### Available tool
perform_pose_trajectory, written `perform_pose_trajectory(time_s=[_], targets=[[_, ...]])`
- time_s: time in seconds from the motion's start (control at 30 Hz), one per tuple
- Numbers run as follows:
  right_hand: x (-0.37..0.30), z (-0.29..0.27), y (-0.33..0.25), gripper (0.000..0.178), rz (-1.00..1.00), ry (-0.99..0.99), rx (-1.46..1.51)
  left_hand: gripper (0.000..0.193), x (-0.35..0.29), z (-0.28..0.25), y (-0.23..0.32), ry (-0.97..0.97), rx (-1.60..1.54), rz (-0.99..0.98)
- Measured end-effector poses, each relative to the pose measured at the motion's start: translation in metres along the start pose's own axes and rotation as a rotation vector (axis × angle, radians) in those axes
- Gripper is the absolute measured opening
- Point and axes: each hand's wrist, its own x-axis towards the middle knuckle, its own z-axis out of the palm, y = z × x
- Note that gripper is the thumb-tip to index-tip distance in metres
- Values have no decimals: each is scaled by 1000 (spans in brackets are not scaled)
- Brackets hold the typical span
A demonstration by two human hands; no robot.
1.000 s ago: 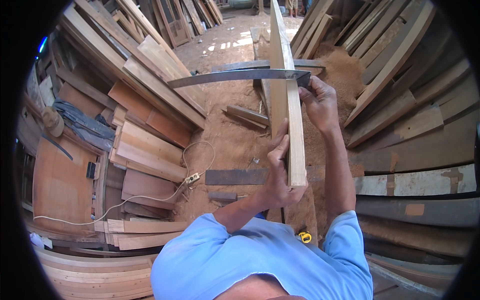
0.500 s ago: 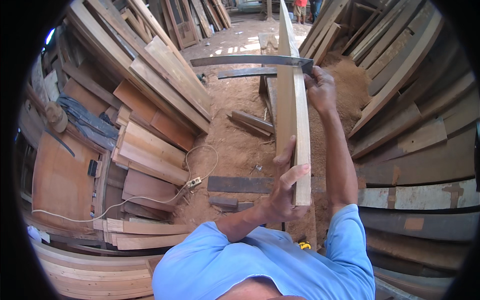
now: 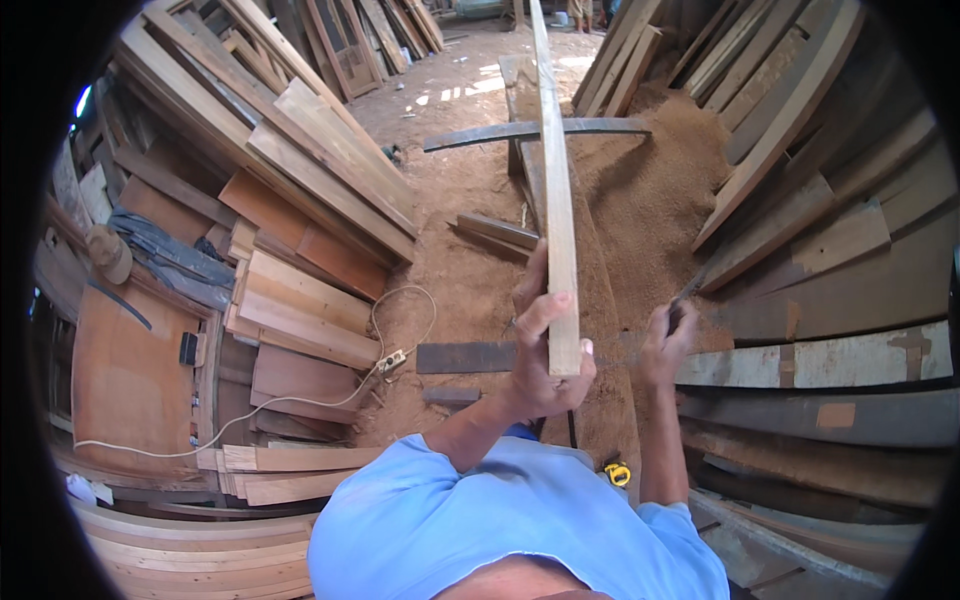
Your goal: The person measures a large piece of wood with a tape measure, checks the edge with a square, and then sands the edge of the wood using a power planer.
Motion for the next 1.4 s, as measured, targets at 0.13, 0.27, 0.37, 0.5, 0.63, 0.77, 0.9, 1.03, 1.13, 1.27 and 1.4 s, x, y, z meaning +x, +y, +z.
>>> perform_pose_trajectory(time_s=[0.13, 0.27, 0.37, 0.5, 0.63, 0.77, 0.9, 1.03, 1.13, 1.27, 1.4], targets=[[-95, -17, 91, 38, 132, -111, -336, 73, 2, -1, -1, -26, -31, -1], [-167, -30, 137, 43, 287, -394, -566, 75, 3, 3, -2, -38, -31, 11], [-208, -30, 177, 43, 409, -497, -651, 76, 1, 8, 2, -32, -44, -22], [-217, -31, 190, 40, 461, -615, -689, 84, -7, 3, 9, -95, 53, -135], [-207, -35, 175, 39, 534, -818, -693, 90, -10, -5, 11, -146, 140, -166], [-203, -60, 197, 46, 586, -778, -740, 90, -6, 4, 11, -134, 155, -132], [-207, -69, 131, 61, 742, -773, -782, 83, -15, -10, 6, -91, 125, -136], [-225, -100, 117, 76, 729, -862, -1000, 81, -9, -5, 10, -57, 84, -115], [-259, -111, 152, 81, 753, -804, -892, 81, -4, -4, 12, -56, 54, -108], [-278, -108, 191, 76, 763, -733, -906, 80, -1, -7, 11, -71, 62, -102], [-251, -112, 165, 63, 667, -626, -806, 88, -7, -39, 8, -126, 3, -169]])
